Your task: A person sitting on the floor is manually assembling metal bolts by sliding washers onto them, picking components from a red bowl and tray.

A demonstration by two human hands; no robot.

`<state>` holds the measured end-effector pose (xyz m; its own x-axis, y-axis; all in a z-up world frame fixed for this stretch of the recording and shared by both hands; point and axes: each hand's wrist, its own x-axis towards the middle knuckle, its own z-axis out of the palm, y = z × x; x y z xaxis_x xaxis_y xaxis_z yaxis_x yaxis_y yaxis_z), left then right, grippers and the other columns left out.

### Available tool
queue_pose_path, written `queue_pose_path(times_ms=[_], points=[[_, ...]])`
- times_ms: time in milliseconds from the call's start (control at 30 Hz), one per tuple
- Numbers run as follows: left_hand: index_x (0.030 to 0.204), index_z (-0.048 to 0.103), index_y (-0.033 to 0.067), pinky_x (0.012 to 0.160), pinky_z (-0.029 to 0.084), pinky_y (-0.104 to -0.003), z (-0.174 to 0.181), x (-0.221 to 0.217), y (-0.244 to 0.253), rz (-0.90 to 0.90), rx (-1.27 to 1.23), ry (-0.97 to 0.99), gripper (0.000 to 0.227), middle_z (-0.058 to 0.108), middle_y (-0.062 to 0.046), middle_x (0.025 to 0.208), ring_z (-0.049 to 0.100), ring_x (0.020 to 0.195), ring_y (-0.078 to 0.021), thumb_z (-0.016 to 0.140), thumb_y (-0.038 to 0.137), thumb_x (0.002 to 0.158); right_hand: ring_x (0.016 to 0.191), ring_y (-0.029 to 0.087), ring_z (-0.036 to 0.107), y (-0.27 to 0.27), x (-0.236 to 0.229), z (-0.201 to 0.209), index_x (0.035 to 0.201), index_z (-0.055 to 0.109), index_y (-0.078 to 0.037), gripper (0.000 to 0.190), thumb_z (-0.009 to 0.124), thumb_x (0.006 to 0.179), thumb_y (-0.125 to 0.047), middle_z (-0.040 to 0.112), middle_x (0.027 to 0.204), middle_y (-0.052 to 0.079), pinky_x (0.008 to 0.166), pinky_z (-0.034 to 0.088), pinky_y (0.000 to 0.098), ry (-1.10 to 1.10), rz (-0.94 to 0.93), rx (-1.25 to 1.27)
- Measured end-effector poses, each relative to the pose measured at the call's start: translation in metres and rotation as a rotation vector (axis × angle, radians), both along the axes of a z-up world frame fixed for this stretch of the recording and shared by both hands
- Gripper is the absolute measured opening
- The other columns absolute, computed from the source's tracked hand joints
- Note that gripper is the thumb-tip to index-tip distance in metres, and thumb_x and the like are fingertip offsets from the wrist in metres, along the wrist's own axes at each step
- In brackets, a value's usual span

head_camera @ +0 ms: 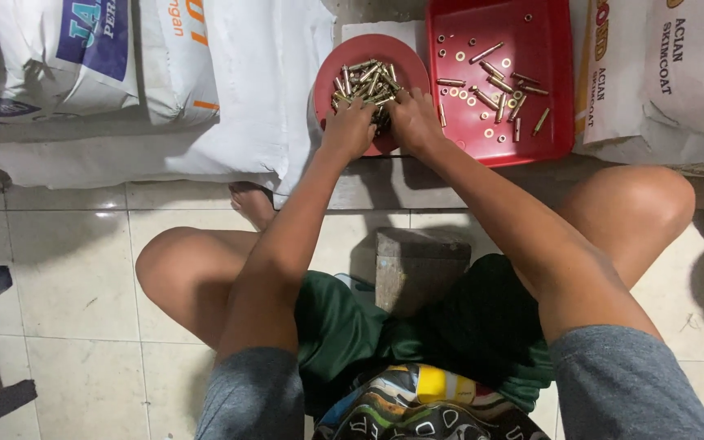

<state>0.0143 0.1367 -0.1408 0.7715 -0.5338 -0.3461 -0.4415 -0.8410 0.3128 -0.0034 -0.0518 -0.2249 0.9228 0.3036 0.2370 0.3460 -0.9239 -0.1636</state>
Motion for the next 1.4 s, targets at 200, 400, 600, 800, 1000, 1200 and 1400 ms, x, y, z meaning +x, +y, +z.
queue_pose_path(times_ms=[200, 400, 600, 800, 1000, 1200, 1400], points=[[0.119, 0.065, 0.0061, 0.090, 0.052, -0.054, -0.017, 0.002, -0.007, 0.232, -0.263, -0.070, 0.027, 0.062, -0.017, 0.120, 0.059, 0.107, -0.0406, 0.058, 0.019, 0.096, 0.077, 0.033, 0.064, 0.007, -0.001, 0.082, 0.102, 0.078, 0.003, 0.023, 0.069, 0.081, 0.003, 0.068, 0.096, 0.020, 0.070, 0.055, 0.0432, 0.073, -0.012, 0.516], [0.135, 0.062, 0.0026, 0.097, 0.054, -0.049, -0.005, 0.000, -0.012, 0.247, -0.244, 0.051, 0.040, 0.065, -0.024, 0.122, 0.065, 0.108, -0.0396, 0.049, 0.010, 0.098, 0.075, 0.044, 0.067, 0.000, -0.011, 0.092, 0.100, 0.076, 0.006, 0.024, 0.072, 0.077, 0.000, 0.070, 0.093, 0.028, 0.068, 0.055, 0.0507, 0.204, 0.039, 0.416], [0.125, 0.067, 0.0087, 0.095, 0.050, -0.058, -0.045, -0.005, -0.013, 0.160, -0.132, -0.123, 0.035, 0.051, -0.016, 0.132, 0.053, 0.113, -0.0425, 0.059, 0.013, 0.090, 0.094, 0.039, 0.058, 0.009, -0.012, 0.036, 0.097, 0.074, -0.004, 0.016, 0.066, 0.086, -0.012, 0.063, 0.111, 0.021, 0.080, 0.050, 0.0489, 0.123, -0.077, -0.072], [0.123, 0.067, 0.0086, 0.096, 0.048, -0.061, -0.029, -0.009, -0.017, 0.185, -0.094, -0.087, 0.032, 0.051, -0.017, 0.136, 0.051, 0.120, -0.0421, 0.060, 0.020, 0.094, 0.089, 0.035, 0.051, 0.006, -0.008, 0.034, 0.089, 0.072, -0.005, 0.016, 0.068, 0.089, -0.021, 0.057, 0.104, 0.018, 0.076, 0.042, 0.0481, -0.073, -0.124, -0.003], [0.093, 0.070, 0.0031, 0.071, 0.054, -0.042, 0.002, 0.005, -0.027, 0.375, -0.680, -0.016, 0.024, 0.074, -0.015, 0.088, 0.068, 0.073, -0.0320, 0.050, 0.016, 0.098, 0.061, 0.035, 0.066, -0.001, -0.002, 0.081, 0.097, 0.069, 0.004, 0.016, 0.070, 0.090, -0.011, 0.072, 0.076, 0.019, 0.059, 0.054, 0.0448, 0.173, -0.171, 0.610], [0.092, 0.068, 0.0011, 0.067, 0.053, -0.027, 0.073, 0.006, -0.060, 0.478, -1.027, 0.238, 0.030, 0.072, -0.005, 0.082, 0.063, 0.071, -0.0124, 0.051, 0.025, 0.101, 0.072, 0.011, 0.070, -0.025, -0.012, 0.159, 0.100, 0.071, 0.002, 0.008, 0.074, 0.096, -0.004, 0.074, 0.086, 0.007, 0.064, 0.058, 0.0243, 0.246, -0.174, 0.979], [0.103, 0.062, 0.0069, 0.059, 0.053, -0.029, 0.098, 0.007, -0.098, 0.196, -1.066, 0.077, 0.018, 0.068, -0.002, 0.078, 0.064, 0.064, -0.0124, 0.050, 0.020, 0.103, 0.065, 0.015, 0.065, -0.071, -0.038, 0.217, 0.097, 0.073, 0.006, 0.014, 0.070, 0.098, -0.008, 0.075, 0.081, 0.010, 0.058, 0.054, 0.0287, -0.054, -0.239, 0.848]])
